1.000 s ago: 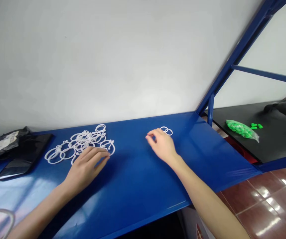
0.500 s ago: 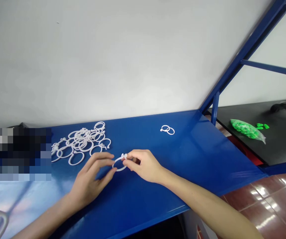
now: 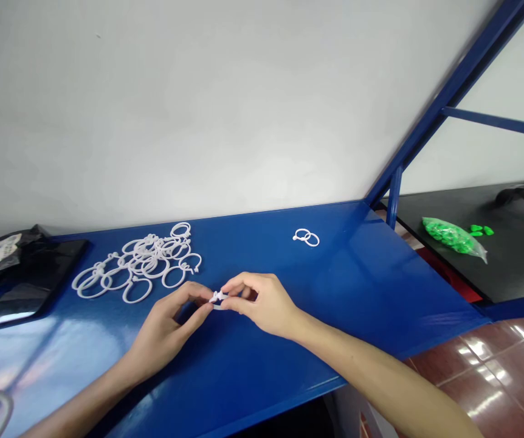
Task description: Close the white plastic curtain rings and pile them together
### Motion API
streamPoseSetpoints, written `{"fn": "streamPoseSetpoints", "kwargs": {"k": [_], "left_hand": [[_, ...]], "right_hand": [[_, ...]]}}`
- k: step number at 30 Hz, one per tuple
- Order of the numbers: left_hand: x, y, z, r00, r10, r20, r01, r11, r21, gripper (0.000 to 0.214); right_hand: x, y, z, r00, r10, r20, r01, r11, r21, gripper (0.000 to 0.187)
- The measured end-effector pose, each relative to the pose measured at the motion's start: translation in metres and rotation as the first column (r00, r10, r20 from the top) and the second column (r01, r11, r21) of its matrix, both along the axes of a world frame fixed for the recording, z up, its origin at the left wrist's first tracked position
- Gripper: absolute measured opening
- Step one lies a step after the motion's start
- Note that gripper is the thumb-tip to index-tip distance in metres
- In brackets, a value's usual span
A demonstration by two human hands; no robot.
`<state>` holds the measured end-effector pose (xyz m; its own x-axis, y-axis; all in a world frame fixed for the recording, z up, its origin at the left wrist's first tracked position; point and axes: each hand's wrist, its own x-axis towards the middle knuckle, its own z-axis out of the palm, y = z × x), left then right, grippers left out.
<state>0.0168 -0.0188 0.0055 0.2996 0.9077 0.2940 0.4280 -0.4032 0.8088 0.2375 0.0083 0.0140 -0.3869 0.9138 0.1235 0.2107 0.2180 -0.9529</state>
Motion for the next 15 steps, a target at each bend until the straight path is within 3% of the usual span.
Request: {"fn": "streamPoseSetpoints", "kwargs": {"k": [6,15], "left_hand": [[0.0027,-0.0048,0.0008,0.998,0.045,0.031,-0.046,0.998,0.038,0.009],[0.0047,-0.0055,0.0015,0.999,0.051,-0.001,-0.050,0.992,0.116,0.009]], "right_hand": [[-0.0016,-0.0036,0.0014,0.997,0.049,0.065,-0.057,0.989,0.139,0.010],[-0.0005,-0.0066,0.0055,0.997,0.069,0.042,-0.075,0.980,0.185,0.009]]}}
